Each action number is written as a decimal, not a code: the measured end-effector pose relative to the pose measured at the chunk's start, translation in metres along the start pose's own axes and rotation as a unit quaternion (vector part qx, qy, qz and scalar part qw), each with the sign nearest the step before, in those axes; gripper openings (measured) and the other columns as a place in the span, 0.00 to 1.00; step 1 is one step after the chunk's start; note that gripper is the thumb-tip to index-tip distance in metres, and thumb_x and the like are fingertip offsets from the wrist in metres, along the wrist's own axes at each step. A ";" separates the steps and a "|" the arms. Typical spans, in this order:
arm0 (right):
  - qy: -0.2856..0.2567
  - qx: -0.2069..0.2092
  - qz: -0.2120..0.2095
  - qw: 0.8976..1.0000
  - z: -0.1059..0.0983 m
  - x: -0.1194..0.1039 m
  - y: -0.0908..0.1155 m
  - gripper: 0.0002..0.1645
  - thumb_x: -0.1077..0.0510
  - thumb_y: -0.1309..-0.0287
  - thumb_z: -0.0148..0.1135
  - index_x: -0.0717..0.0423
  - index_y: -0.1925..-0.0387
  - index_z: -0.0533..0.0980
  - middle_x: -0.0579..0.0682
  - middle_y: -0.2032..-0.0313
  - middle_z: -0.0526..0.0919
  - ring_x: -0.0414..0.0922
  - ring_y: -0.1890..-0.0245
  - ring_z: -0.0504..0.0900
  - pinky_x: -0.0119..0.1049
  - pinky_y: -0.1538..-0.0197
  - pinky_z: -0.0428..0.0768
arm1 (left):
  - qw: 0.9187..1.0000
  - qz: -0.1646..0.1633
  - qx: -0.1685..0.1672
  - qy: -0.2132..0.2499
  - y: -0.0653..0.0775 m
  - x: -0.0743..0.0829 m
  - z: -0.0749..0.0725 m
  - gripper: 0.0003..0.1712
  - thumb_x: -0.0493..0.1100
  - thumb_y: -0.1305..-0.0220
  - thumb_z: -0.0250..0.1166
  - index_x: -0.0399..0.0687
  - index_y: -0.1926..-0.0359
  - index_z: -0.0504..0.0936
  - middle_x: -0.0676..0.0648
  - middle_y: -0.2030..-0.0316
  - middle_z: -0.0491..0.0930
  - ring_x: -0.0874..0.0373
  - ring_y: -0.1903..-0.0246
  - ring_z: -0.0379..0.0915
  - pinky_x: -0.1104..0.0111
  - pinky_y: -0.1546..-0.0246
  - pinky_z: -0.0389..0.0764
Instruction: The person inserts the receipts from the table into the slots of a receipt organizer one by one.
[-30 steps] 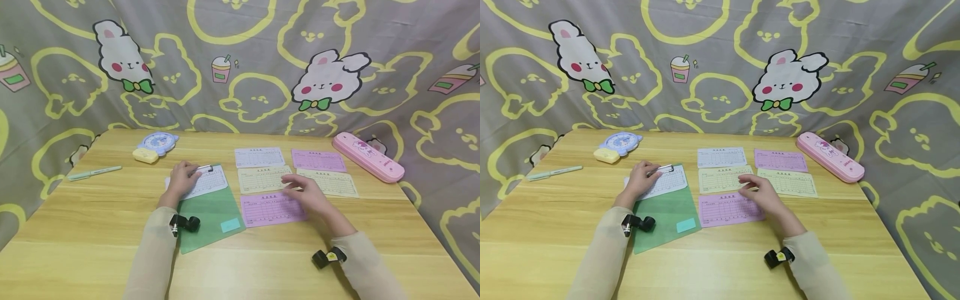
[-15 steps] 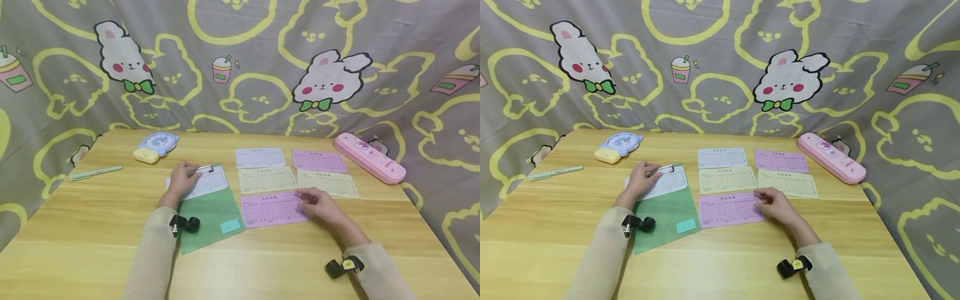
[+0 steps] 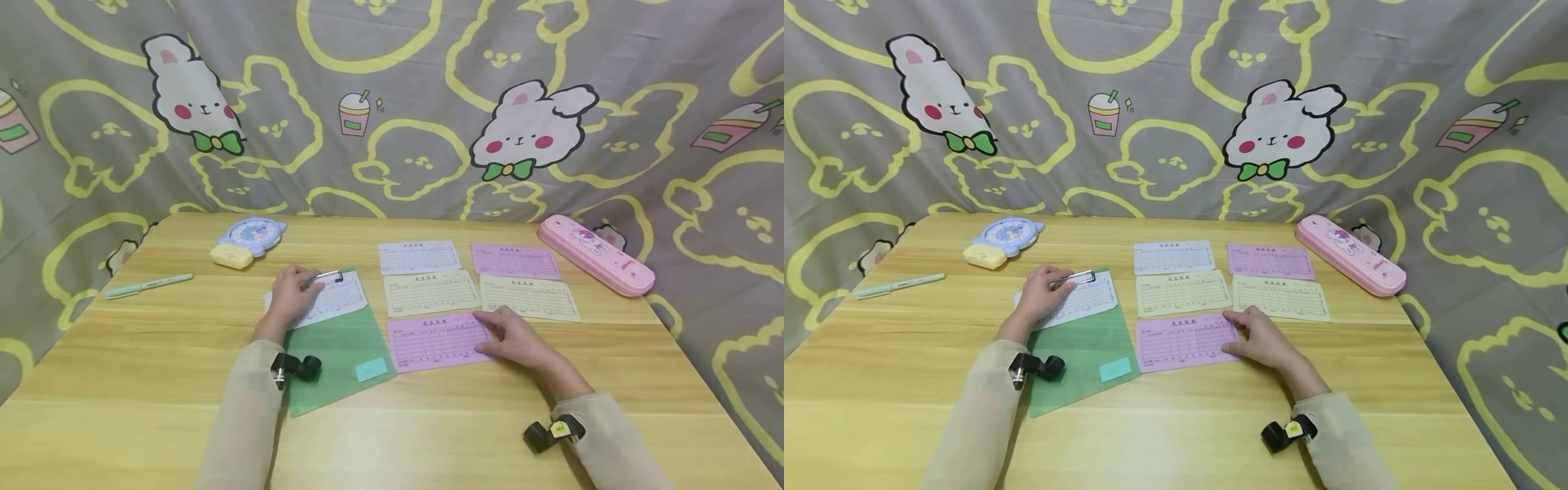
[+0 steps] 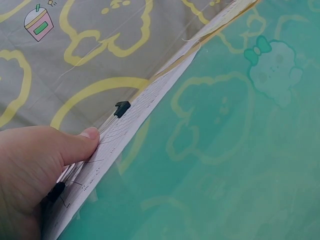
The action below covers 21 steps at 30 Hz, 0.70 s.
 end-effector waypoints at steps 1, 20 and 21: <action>0.002 0.000 0.000 1.000 0.000 0.000 0.000 0.38 0.55 0.64 0.69 0.64 0.48 0.68 0.48 0.74 0.64 0.43 0.74 0.61 0.33 0.72 0.62 | 1.000 0.000 0.000 0.000 0.000 0.000 0.000 0.21 0.45 0.43 0.57 0.40 0.50 0.74 0.41 0.59 0.67 0.45 0.56 0.58 0.55 0.56 0.55; 0.024 -0.021 -0.021 0.999 0.002 -0.013 0.004 0.36 0.60 0.58 0.64 0.67 0.45 0.63 0.50 0.73 0.63 0.43 0.73 0.60 0.32 0.72 0.63 | 1.000 -0.002 0.004 0.001 -0.001 -0.001 0.001 0.20 0.44 0.44 0.57 0.40 0.50 0.74 0.40 0.59 0.67 0.45 0.57 0.58 0.54 0.57 0.55; 0.026 -0.024 -0.023 0.999 0.002 -0.013 0.004 0.37 0.60 0.58 0.64 0.68 0.45 0.63 0.50 0.73 0.63 0.43 0.73 0.60 0.32 0.72 0.63 | 1.000 -0.002 0.005 0.001 -0.001 -0.001 0.000 0.20 0.44 0.44 0.57 0.40 0.51 0.74 0.40 0.59 0.67 0.45 0.57 0.58 0.54 0.57 0.55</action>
Point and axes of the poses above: each hand's wrist, its own y-axis away from the middle knuckle, its own z-axis out of the palm, x = y × z, the point moved 6 cm from there along -y, towards the middle knuckle
